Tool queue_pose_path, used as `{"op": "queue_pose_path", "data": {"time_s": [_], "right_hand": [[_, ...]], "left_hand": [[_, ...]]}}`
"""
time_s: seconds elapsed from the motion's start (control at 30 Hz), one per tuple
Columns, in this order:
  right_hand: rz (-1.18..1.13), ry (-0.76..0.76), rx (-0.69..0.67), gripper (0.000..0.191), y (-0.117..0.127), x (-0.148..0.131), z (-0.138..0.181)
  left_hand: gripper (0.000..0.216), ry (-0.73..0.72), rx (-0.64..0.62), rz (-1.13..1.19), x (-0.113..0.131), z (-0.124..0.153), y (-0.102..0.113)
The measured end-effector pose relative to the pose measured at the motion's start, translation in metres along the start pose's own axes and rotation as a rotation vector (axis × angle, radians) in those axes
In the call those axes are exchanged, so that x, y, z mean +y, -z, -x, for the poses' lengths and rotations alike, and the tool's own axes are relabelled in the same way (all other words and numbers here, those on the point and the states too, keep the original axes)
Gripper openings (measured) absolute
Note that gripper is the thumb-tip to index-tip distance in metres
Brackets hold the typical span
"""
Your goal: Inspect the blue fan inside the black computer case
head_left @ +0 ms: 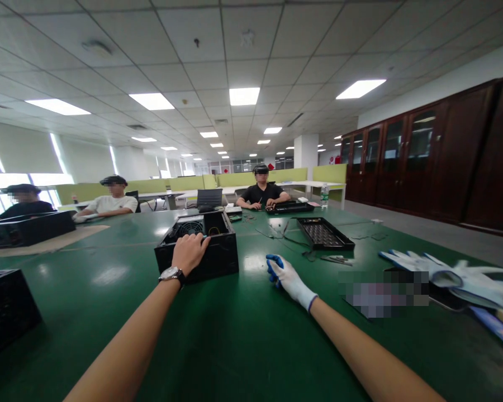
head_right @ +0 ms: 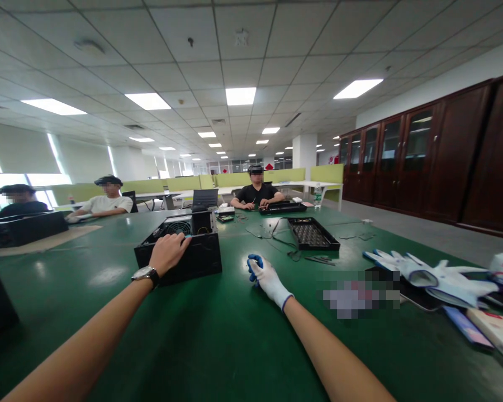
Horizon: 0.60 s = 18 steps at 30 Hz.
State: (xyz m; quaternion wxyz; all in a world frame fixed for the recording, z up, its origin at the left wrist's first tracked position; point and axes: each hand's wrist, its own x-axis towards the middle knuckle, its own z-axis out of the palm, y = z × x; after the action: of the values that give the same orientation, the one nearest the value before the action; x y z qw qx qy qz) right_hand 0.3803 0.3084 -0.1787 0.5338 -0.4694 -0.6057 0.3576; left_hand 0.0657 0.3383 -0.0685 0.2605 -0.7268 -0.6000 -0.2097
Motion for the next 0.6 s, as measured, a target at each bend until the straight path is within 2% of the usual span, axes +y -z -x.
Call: {"op": "queue_pose_path", "data": {"time_s": [0.17,0.3,0.4,0.5,0.53,0.6], "right_hand": [[-0.07,-0.018,0.02,0.062,0.002,0.007,-0.006],[-0.101,-0.044,0.006,0.059,0.005,0.008,-0.009],[-0.109,-0.05,-0.008,0.059,0.006,0.008,-0.01],[-0.089,-0.05,-0.014,0.061,0.005,0.008,-0.01],[-0.077,-0.053,-0.016,0.061,0.004,0.008,-0.009],[-0.048,-0.053,-0.02,0.06,0.003,0.007,-0.007]], "left_hand": [[0.052,0.024,-0.044,0.035,0.003,0.013,0.02],[0.05,0.024,-0.076,0.075,0.009,0.049,0.051],[0.051,-0.001,-0.116,0.1,0.018,0.088,0.085],[0.055,-0.041,-0.204,0.156,0.03,0.14,0.131],[0.059,-0.075,-0.232,0.177,0.033,0.162,0.149],[0.069,-0.239,-0.273,0.234,0.037,0.212,0.184]]}}
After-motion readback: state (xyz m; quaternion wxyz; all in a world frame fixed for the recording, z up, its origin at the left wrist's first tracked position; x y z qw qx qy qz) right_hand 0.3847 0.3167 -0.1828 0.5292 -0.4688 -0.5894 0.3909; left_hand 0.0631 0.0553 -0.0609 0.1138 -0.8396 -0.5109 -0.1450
